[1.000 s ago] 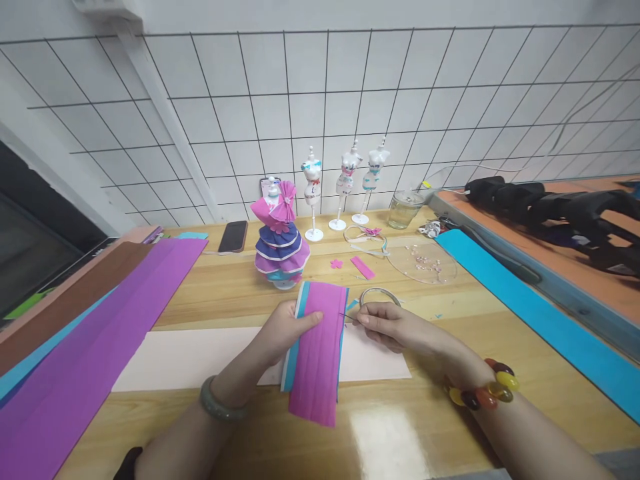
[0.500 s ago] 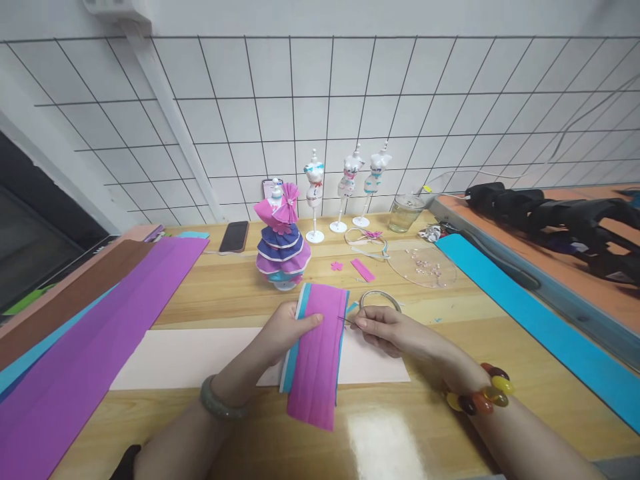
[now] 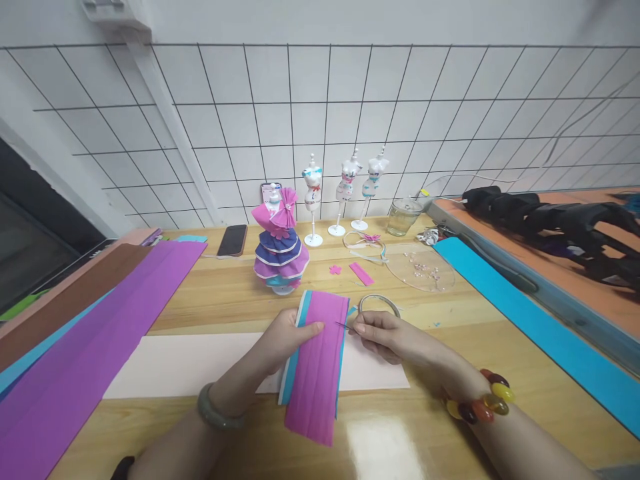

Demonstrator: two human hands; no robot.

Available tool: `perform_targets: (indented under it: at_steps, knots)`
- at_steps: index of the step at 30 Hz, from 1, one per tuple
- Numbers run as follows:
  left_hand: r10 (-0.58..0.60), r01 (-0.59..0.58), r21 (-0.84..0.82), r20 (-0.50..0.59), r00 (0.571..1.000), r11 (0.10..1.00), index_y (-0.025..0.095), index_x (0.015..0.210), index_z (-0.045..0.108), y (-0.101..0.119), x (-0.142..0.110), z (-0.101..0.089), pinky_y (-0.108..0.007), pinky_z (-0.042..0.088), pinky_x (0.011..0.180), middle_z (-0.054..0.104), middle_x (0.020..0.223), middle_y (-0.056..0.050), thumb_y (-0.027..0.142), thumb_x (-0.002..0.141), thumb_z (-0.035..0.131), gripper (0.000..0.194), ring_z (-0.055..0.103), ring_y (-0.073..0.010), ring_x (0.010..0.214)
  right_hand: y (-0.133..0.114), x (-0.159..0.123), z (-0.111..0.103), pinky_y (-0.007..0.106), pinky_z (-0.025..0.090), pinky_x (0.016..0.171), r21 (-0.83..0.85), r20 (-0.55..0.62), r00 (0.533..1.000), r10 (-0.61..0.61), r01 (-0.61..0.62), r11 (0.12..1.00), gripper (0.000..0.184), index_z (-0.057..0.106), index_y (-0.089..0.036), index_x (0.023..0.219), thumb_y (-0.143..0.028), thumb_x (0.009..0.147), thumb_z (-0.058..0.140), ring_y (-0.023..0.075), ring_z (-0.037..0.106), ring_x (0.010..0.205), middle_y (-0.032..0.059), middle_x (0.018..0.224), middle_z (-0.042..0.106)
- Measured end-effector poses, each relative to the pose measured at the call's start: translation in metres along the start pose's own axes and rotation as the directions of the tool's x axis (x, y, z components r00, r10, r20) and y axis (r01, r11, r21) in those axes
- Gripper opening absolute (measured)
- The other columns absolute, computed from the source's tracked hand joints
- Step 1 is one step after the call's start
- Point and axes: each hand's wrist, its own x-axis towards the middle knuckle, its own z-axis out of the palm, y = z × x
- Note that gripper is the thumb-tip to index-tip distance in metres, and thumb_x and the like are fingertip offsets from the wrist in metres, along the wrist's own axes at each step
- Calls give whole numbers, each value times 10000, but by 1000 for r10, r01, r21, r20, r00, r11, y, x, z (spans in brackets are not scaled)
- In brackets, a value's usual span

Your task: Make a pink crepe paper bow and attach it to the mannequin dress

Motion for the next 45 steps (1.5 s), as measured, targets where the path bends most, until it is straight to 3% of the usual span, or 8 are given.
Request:
perform_targets:
  at_steps: [45]
  knots:
    - [-27, 28, -27, 56, 998, 999, 143, 927, 655, -5, 2, -3, -304, 479, 735, 689, 899, -75, 322, 709, 657, 283, 623, -184, 778, 2, 0, 0, 176, 169, 332, 11, 7, 999, -54, 54, 998, 302, 480, -182, 789, -482, 819, 499, 24, 243, 356, -89, 506, 340]
